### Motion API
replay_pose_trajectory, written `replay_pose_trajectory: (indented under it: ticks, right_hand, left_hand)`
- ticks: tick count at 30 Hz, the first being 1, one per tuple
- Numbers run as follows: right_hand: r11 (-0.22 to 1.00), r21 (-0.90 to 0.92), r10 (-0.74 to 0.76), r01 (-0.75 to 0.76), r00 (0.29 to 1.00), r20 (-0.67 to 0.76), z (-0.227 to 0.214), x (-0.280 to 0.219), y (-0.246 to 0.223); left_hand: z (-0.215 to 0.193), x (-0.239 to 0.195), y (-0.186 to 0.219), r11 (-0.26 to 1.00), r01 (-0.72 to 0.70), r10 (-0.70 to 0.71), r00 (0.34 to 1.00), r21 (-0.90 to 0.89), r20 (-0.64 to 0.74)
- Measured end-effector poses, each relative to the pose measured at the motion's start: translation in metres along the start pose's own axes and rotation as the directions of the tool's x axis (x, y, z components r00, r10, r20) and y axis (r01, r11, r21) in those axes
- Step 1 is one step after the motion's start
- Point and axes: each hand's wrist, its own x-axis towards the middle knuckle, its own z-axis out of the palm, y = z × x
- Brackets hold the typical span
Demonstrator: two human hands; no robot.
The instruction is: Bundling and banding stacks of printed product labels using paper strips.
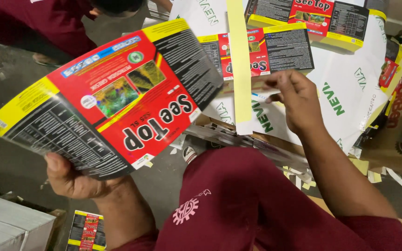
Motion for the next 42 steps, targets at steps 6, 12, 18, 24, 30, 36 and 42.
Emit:
replay_pose_trajectory:
  ticks: [6, 12, 18, 24, 30, 36, 42]
  right_hand:
    - [0.684, 0.642, -0.047, -0.347, 0.857, 0.513, 0.0, 0.02, -0.066]
    - [0.415, 0.886, -0.266, -0.206, 0.904, 0.335, -0.047, 0.019, -0.089]
    - [0.873, 0.477, -0.232, 0.107, 0.95, 0.211, -0.095, 0.053, -0.033]
    - [0.896, 0.24, -0.402, 0.375, 0.913, 0.075, -0.085, 0.085, 0.046]
    - [0.893, 0.21, -0.412, 0.399, 0.911, 0.021, -0.063, 0.065, 0.022]
    - [0.897, 0.208, -0.381, 0.391, 0.921, -0.085, -0.059, 0.066, 0.043]
    - [0.899, 0.009, -0.427, 0.438, 0.881, -0.202, -0.057, 0.062, 0.049]
  left_hand:
    - [0.036, 0.019, -0.038, 0.997, 0.074, -0.076, 0.996, 0.03, 0.05]
    - [0.045, 0.047, -0.077, 0.967, 0.249, -0.256, 0.937, 0.06, 0.236]
    - [0.029, 0.08, -0.123, 0.885, 0.22, -0.354, 0.89, 0.411, 0.288]
    - [-0.023, 0.093, -0.173, 0.724, -0.081, -0.353, 0.809, 0.685, 0.469]
    - [-0.031, 0.074, -0.194, 0.508, -0.204, -0.248, 0.896, 0.837, 0.369]
    - [-0.026, 0.072, -0.189, 0.397, -0.324, -0.251, 0.861, 0.859, 0.442]
    - [-0.012, 0.058, -0.188, 0.258, -0.421, -0.124, 0.878, 0.87, 0.462]
